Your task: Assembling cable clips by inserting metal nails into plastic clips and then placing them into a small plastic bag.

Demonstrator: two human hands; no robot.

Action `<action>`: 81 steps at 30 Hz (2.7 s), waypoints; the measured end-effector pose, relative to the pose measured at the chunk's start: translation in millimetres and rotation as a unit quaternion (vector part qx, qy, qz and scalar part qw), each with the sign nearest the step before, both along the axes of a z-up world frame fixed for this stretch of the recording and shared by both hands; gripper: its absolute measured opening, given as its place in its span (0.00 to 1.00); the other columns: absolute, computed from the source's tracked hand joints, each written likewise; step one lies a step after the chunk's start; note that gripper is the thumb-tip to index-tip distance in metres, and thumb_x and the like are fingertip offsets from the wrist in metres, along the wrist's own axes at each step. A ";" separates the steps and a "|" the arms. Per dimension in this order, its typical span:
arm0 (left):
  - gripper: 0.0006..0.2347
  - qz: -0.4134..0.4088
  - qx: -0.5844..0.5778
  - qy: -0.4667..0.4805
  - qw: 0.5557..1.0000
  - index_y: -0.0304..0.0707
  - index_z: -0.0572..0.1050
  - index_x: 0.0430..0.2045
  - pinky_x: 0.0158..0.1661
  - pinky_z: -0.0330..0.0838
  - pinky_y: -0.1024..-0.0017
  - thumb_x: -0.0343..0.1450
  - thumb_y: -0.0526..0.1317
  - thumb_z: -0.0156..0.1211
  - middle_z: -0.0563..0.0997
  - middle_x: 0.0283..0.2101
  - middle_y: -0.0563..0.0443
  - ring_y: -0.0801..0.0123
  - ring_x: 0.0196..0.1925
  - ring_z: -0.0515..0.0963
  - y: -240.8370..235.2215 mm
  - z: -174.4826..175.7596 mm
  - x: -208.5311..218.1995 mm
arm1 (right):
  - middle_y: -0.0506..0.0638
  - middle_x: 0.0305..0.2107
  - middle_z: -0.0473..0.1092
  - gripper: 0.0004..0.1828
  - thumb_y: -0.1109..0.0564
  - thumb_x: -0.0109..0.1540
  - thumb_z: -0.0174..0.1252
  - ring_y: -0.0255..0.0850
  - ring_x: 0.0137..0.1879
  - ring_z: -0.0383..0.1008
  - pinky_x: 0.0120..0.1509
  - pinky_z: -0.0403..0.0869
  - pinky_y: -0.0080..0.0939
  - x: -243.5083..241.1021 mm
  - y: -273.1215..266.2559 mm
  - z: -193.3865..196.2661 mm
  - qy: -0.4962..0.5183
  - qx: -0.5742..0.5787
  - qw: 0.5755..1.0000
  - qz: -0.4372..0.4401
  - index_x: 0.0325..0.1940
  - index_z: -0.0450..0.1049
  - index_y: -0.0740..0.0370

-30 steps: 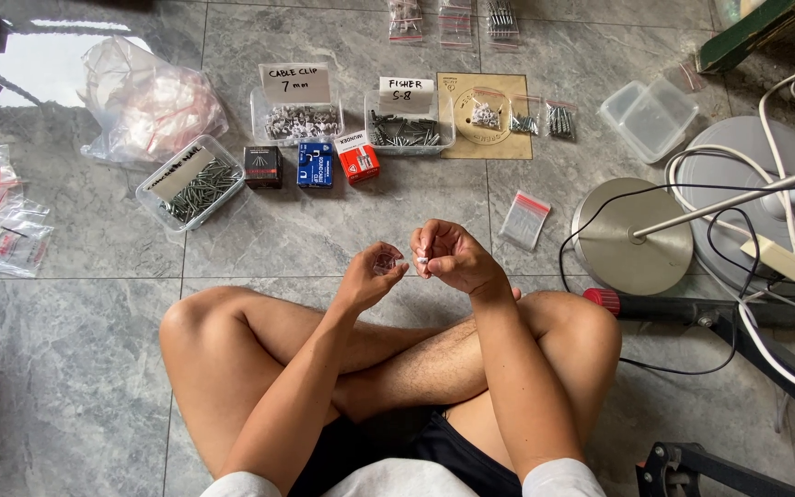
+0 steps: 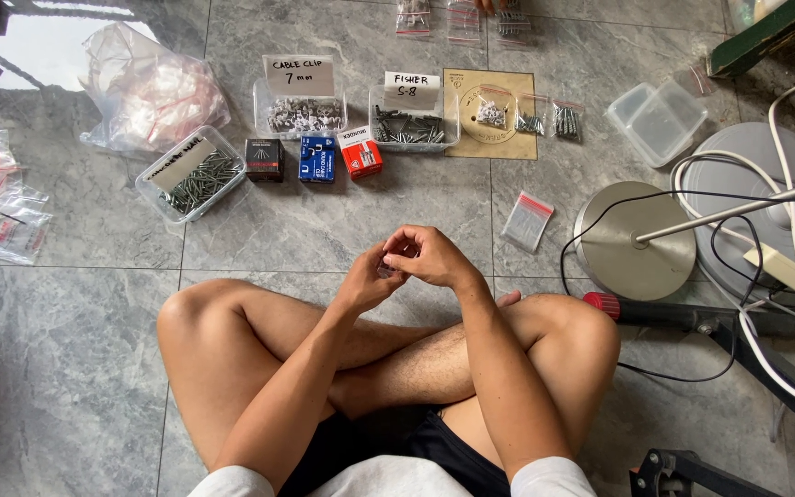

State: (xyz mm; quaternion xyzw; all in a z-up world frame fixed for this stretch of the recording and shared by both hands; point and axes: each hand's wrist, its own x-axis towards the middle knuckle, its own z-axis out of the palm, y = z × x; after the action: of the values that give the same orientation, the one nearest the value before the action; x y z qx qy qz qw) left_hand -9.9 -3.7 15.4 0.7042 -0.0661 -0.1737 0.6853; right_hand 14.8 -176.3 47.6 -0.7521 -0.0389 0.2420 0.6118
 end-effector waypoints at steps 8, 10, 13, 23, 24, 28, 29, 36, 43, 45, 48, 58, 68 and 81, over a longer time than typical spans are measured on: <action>0.15 0.052 -0.064 0.020 0.996 0.34 0.77 0.43 0.37 0.71 0.77 0.64 0.34 0.72 0.78 0.31 0.50 0.70 0.35 0.74 1.7 -20.7 -9.2 | 0.49 0.38 0.78 0.15 0.51 0.57 0.69 0.36 0.41 0.74 0.40 0.69 0.33 -5.1 -6.5 14.7 -0.100 -0.076 0.992 -0.027 0.47 0.79 0.55; 0.21 0.054 -0.121 0.048 0.990 0.36 0.68 0.53 0.34 0.70 0.79 0.70 0.41 0.71 0.79 0.30 0.48 0.73 0.29 0.78 4.3 -19.7 -10.8 | 0.56 0.41 0.77 0.17 0.43 0.61 0.66 0.43 0.44 0.75 0.43 0.70 0.38 -6.3 -10.7 24.1 -0.116 -0.066 0.991 0.004 0.47 0.81 0.57; 0.19 0.060 -0.171 0.054 0.982 0.39 0.62 0.55 0.33 0.68 0.81 0.76 0.47 0.61 0.80 0.32 0.48 0.73 0.28 0.80 1.5 -11.3 -15.8 | 0.48 0.30 0.76 0.20 0.36 0.64 0.62 0.34 0.38 0.74 0.40 0.70 0.29 -14.8 -8.2 37.0 -0.067 0.042 0.996 0.047 0.38 0.83 0.53; 0.29 0.041 -0.129 0.021 0.991 0.43 0.65 0.52 0.29 0.59 0.83 0.69 0.65 0.52 0.83 0.34 0.51 0.80 0.28 0.75 -16.4 67.6 -18.4 | 0.55 0.24 0.78 0.08 0.64 0.59 0.70 0.38 0.30 0.78 0.38 0.74 0.31 -35.3 -25.2 66.2 -0.102 0.211 0.972 -0.021 0.41 0.80 0.64; 0.23 0.047 -0.109 0.022 0.993 0.40 0.67 0.50 0.33 0.63 0.82 0.71 0.57 0.59 0.83 0.35 0.49 0.76 0.31 0.78 -15.7 77.8 -17.5 | 0.53 0.26 0.78 0.10 0.64 0.58 0.71 0.35 0.33 0.77 0.40 0.75 0.31 -35.0 -27.6 64.9 -0.114 0.211 0.969 -0.060 0.42 0.80 0.64; 0.14 0.034 -0.011 0.004 0.999 0.34 0.77 0.41 0.42 0.72 0.78 0.70 0.43 0.71 0.85 0.37 0.50 0.76 0.37 0.82 -6.8 122.3 -13.5 | 0.49 0.29 0.78 0.14 0.66 0.56 0.72 0.30 0.35 0.76 0.43 0.77 0.29 -37.5 -42.2 62.9 -0.143 0.235 0.951 -0.141 0.45 0.78 0.65; 0.14 0.035 -0.011 0.001 0.999 0.34 0.77 0.41 0.42 0.72 0.78 0.70 0.43 0.71 0.85 0.37 0.50 0.76 0.37 0.82 -4.4 126.8 -12.5 | 0.49 0.29 0.78 0.14 0.66 0.56 0.72 0.30 0.35 0.76 0.43 0.77 0.29 -37.2 -46.0 59.3 -0.145 0.235 0.951 -0.140 0.45 0.78 0.65; 0.09 0.042 0.050 -0.062 0.996 0.35 0.83 0.37 0.42 0.73 0.76 0.70 0.41 0.70 0.85 0.30 0.54 0.79 0.33 0.78 -7.3 138.5 -13.9 | 0.48 0.29 0.78 0.15 0.64 0.56 0.74 0.29 0.36 0.76 0.44 0.74 0.27 -45.7 -49.1 73.6 -0.158 0.208 0.952 -0.159 0.44 0.78 0.63; 0.06 0.055 0.151 -0.111 0.981 0.47 0.87 0.30 0.32 0.65 0.79 0.67 0.45 0.73 0.84 0.22 0.58 0.77 0.26 0.71 -2.7 68.7 -6.8 | 0.45 0.30 0.80 0.15 0.60 0.54 0.75 0.27 0.37 0.74 0.43 0.69 0.25 -40.4 -41.8 59.2 -0.146 0.076 0.980 -0.113 0.43 0.80 0.59; 0.05 0.055 0.145 -0.096 0.983 0.46 0.87 0.30 0.34 0.66 0.77 0.68 0.44 0.72 0.83 0.22 0.57 0.77 0.28 0.71 -2.8 70.5 -10.0 | 0.44 0.31 0.81 0.15 0.60 0.54 0.75 0.26 0.37 0.74 0.42 0.68 0.24 -41.2 -39.3 55.2 -0.135 0.068 0.982 -0.110 0.43 0.80 0.58; 0.05 0.052 0.155 -0.091 0.982 0.46 0.87 0.30 0.37 0.69 0.75 0.69 0.44 0.71 0.84 0.24 0.57 0.75 0.31 0.71 -2.2 67.5 -3.9 | 0.43 0.31 0.81 0.14 0.61 0.55 0.74 0.26 0.38 0.74 0.41 0.67 0.24 -34.0 -36.1 55.3 -0.131 0.054 0.984 -0.106 0.43 0.80 0.57; 0.07 0.041 0.189 -0.104 0.976 0.42 0.85 0.31 0.42 0.74 0.66 0.70 0.44 0.68 0.86 0.27 0.45 0.59 0.33 0.81 -6.2 63.0 7.9 | 0.41 0.28 0.79 0.12 0.62 0.54 0.70 0.30 0.36 0.73 0.44 0.71 0.28 -21.6 -31.9 42.7 -0.167 -0.037 0.980 -0.098 0.39 0.79 0.52; 0.06 0.030 0.171 -0.070 0.982 0.42 0.85 0.31 0.43 0.74 0.69 0.70 0.43 0.68 0.87 0.29 0.47 0.62 0.36 0.83 0.4 57.1 12.1 | 0.42 0.29 0.78 0.21 0.64 0.54 0.67 0.30 0.37 0.73 0.47 0.71 0.30 -17.2 -29.3 41.3 -0.134 0.003 0.988 -0.081 0.51 0.74 0.55; 0.04 0.077 0.227 -0.159 0.958 0.44 0.81 0.25 0.43 0.74 0.57 0.68 0.40 0.68 0.83 0.28 0.46 0.49 0.40 0.82 -3.0 48.1 10.5 | 0.45 0.29 0.78 0.11 0.64 0.57 0.66 0.32 0.35 0.77 0.44 0.75 0.32 -19.3 -20.5 37.9 -0.147 -0.036 0.985 -0.086 0.40 0.73 0.56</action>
State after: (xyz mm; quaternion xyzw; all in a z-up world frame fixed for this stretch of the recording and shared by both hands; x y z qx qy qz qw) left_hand 0.6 -6.6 63.4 0.8627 -0.0788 -0.0170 0.4992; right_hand -4.5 -196.9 85.5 -0.8017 -0.0553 0.0763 0.5903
